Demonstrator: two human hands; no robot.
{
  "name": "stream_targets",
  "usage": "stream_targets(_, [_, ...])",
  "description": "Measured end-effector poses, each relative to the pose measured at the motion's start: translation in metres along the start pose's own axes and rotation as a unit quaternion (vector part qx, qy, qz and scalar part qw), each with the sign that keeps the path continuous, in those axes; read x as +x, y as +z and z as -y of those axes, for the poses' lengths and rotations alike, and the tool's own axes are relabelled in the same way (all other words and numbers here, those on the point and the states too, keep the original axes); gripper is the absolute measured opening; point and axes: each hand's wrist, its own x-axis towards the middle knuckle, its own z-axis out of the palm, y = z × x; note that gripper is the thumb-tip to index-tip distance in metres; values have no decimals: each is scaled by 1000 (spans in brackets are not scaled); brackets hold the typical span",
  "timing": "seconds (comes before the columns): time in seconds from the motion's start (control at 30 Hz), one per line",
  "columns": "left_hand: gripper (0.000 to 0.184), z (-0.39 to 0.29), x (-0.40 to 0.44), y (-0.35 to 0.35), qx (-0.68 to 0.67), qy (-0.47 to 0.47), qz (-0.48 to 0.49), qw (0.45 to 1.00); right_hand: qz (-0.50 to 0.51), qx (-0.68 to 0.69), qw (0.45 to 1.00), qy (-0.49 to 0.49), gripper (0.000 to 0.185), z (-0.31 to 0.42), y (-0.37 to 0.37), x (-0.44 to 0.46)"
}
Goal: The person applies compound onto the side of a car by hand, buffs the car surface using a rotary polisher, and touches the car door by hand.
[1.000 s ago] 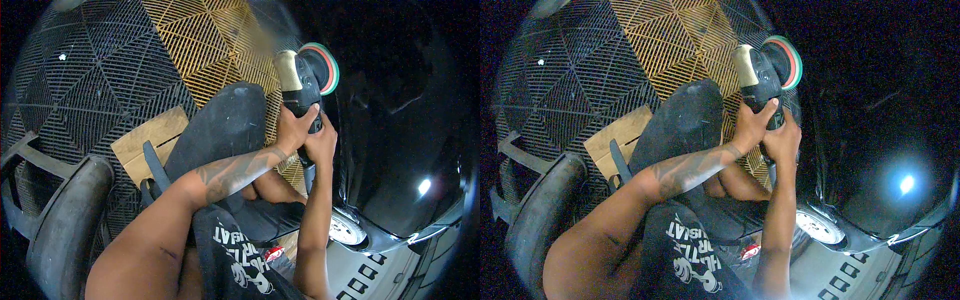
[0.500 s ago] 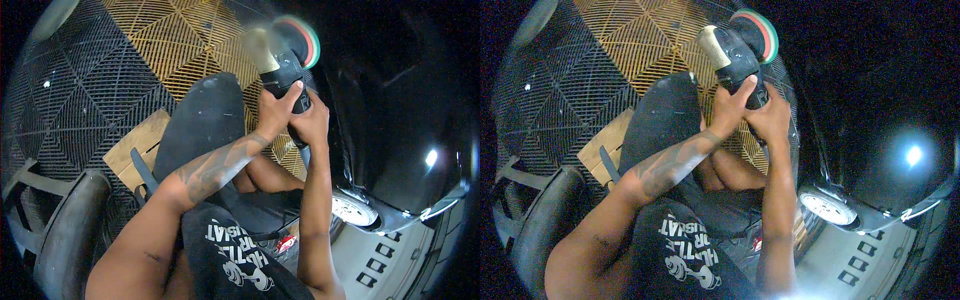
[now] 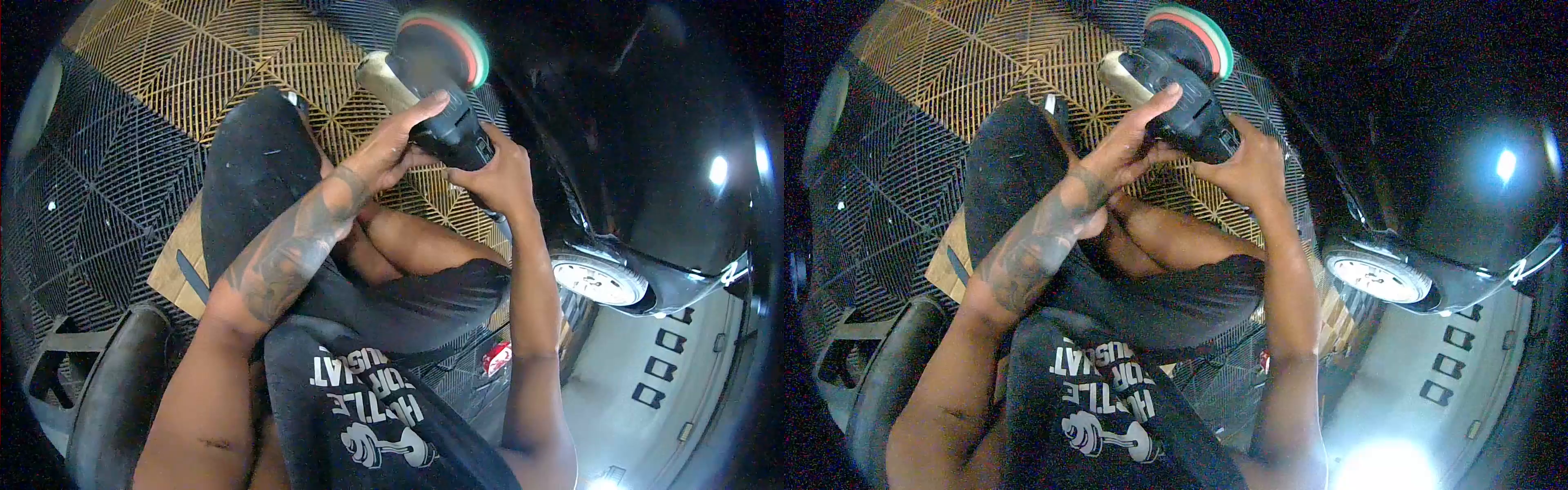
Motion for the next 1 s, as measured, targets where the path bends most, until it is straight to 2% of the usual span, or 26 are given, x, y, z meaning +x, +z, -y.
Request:
stream_targets(0.17, [57,45,26,11,51,-40,20,998,-1,21,1000,15,84,-46,-10,-29])
stream_targets(0.23, [56,69,33,21,46,-44,0,998,-1,-42,998,38,84,-64,-12,-42])
stream_targets(0.3, [57,92,41,30,53,-70,-2,996,11,-33,998,60,85,-84,-17,-55])
stream_targets(0.37, [57,119,50,38,41,-100,3,994,26,-24,996,84,86,-102,-23,-72])
stream_targets(0.43, [51,151,64,46,11,-119,33,992,54,-77,988,126,87,-119,-34,-87])
stream_targets(0.53, [45,195,78,64,-17,-148,41,988,53,-69,986,140,87,-164,-40,-112])
stream_targets(0.63, [46,240,92,81,-46,-170,65,982,36,-68,988,135,87,-193,-53,-136])
stream_targets(0.73, [43,271,101,94,-46,-208,78,974,59,-71,979,180,85,-210,-69,-156])
stream_targets(0.83, [41,277,96,107,-59,-202,73,975,44,-107,974,193,81,-208,-80,-166])
stream_targets(0.9, [41,277,97,101,-42,-213,65,974,47,-71,978,191,80,-201,-84,-161])
stream_targets(0.97, [45,268,97,93,-48,-191,90,976,64,-67,981,173,81,-190,-87,-153])
stream_targets(1.0, [51,245,83,102,-33,-174,61,982,64,-73,981,168,81,-189,-83,-149])
